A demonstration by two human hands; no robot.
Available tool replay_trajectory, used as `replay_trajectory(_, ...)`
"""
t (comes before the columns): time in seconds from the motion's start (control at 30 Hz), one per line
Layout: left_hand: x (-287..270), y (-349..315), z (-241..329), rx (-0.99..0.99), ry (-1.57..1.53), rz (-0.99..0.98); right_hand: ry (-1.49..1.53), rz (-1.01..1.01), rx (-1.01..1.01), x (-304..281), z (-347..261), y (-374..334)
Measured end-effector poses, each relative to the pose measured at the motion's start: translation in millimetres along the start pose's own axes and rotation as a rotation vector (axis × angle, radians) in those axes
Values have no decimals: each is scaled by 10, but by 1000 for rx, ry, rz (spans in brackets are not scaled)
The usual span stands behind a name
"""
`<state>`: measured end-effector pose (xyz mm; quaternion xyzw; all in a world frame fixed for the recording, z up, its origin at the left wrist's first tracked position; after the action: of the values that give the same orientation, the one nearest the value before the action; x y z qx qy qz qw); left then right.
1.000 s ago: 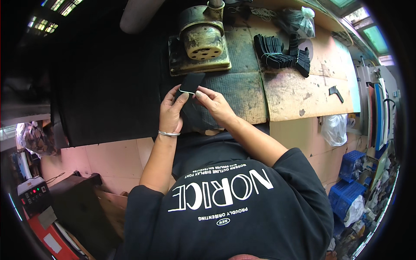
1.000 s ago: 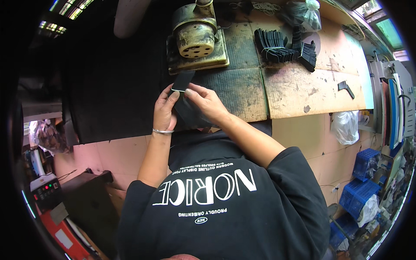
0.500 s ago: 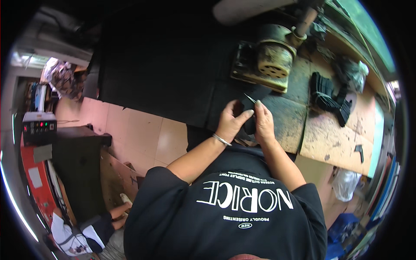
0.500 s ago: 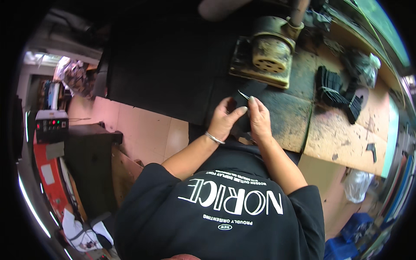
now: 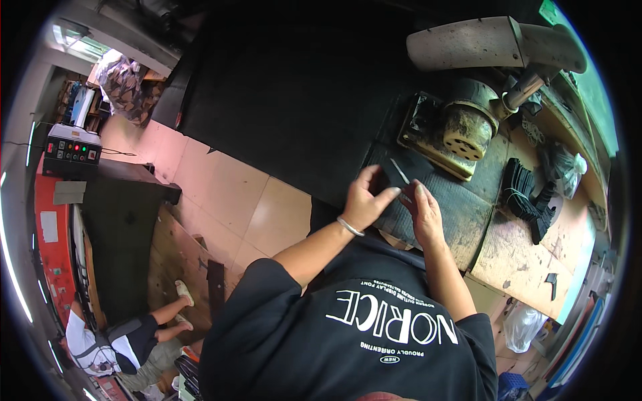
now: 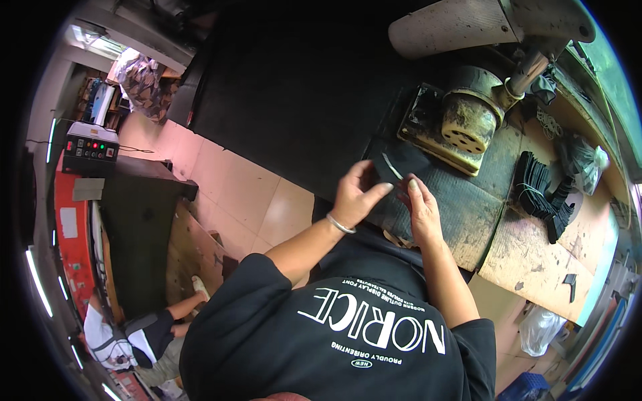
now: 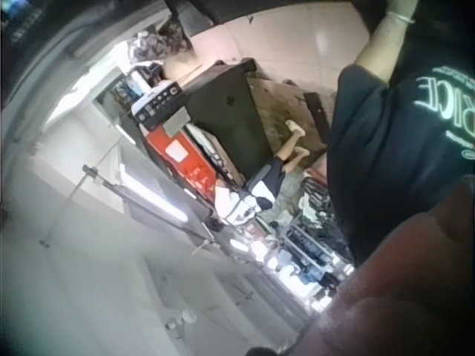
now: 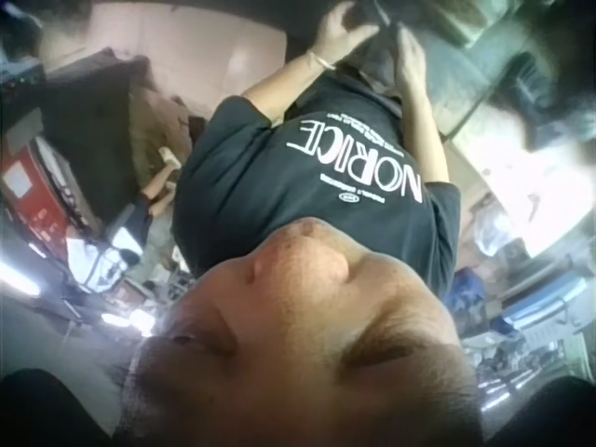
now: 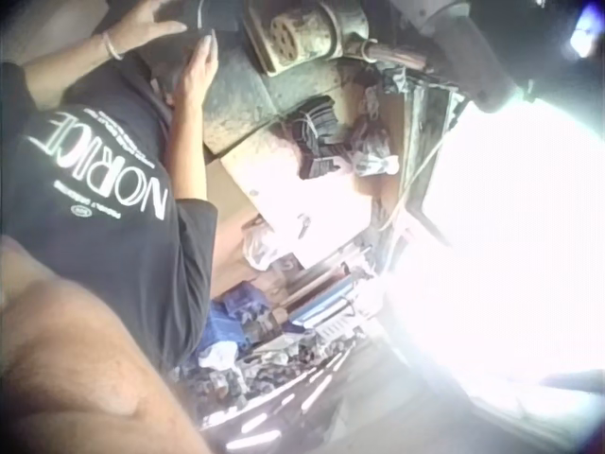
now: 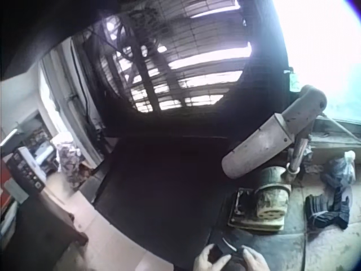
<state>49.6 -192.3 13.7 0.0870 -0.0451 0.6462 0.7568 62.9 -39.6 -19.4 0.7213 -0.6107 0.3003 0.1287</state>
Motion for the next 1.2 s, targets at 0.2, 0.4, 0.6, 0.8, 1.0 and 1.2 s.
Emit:
replay_trajectory(0.2, -1552, 218, 419, 40, 624, 388, -489, -15, 236, -423, 38, -227)
replay_trajectory(0.4, -4088, 537, 463, -14, 1204, 628, -744, 287, 27, -1278, -261, -511)
replay_trajectory(0.6, -5220, 1148, 600, -144, 1483, 716, -1581, 744, -474, -1280, -1755, -1031)
replay_trajectory(0.8, -6064, 1037, 279, -317, 1445, 657, -2142, 674, 249, -1654, -2262, -238)
replay_trajectory(1.0, -5211, 996, 347, -371, 1514, 709, -1845, 531, 1051, -2576, -2208, -86)
replay_trajectory(1.2, -3717, 583, 506, 92, 1194, 602, -1857, 526, 1023, -2486, -2063, -201)
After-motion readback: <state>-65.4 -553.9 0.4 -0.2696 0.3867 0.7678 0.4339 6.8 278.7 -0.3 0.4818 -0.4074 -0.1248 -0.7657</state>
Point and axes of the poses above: each hand's wrist, its own y-axis towards the middle knuckle, its own x-axis out of the palm, z = x × y, the point moved 10 cm from there along y, towards the middle knuckle, and after that the axes turned 10 degrees about -z, right-handed, at the moved point
